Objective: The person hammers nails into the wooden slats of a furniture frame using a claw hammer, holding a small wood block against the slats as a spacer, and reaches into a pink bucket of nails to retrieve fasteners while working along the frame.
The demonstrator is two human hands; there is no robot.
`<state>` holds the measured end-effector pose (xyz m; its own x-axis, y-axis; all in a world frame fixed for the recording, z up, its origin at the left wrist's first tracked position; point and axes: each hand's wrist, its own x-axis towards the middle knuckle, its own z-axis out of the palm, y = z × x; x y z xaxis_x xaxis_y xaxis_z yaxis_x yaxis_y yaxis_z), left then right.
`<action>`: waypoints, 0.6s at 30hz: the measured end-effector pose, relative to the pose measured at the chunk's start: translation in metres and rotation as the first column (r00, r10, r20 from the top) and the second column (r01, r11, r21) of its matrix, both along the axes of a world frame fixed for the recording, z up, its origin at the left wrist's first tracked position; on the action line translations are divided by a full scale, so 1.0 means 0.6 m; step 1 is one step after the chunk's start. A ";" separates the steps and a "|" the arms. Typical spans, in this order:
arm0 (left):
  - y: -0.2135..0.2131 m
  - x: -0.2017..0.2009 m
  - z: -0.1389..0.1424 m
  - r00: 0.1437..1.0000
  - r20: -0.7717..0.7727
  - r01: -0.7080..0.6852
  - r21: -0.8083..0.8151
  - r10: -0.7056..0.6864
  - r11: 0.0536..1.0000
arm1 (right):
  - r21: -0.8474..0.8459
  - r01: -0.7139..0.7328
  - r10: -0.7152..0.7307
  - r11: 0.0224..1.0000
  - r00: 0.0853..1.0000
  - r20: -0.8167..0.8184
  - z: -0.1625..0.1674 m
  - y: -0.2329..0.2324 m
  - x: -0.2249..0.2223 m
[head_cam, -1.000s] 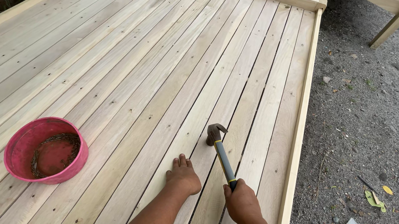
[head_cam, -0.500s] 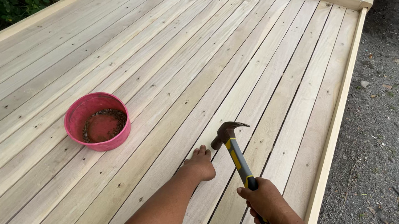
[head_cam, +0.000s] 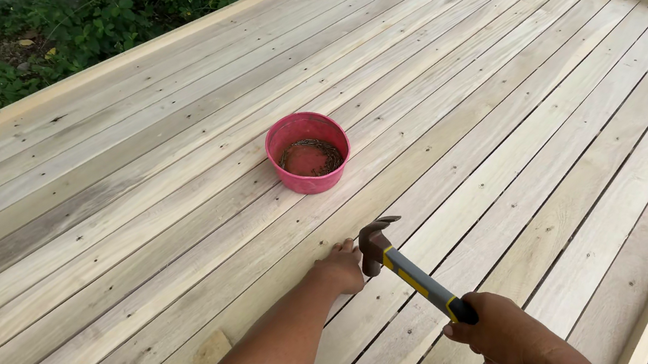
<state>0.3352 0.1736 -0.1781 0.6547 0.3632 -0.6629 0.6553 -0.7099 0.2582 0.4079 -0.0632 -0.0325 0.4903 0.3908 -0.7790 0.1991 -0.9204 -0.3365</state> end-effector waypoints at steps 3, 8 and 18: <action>0.010 -0.038 -0.007 0.999 0.027 0.023 0.025 -0.024 0.999 | -0.038 -0.051 0.051 0.998 0.999 -0.010 0.010 0.005 -0.019; 0.015 -0.087 -0.014 0.995 0.012 0.098 0.074 -0.099 0.992 | -0.047 -0.155 0.155 0.987 0.988 -0.015 0.035 0.022 -0.037; 0.044 -0.106 -0.009 0.984 0.104 0.141 0.050 -0.146 0.989 | -0.161 -0.222 0.231 0.962 0.972 0.045 0.077 0.044 -0.057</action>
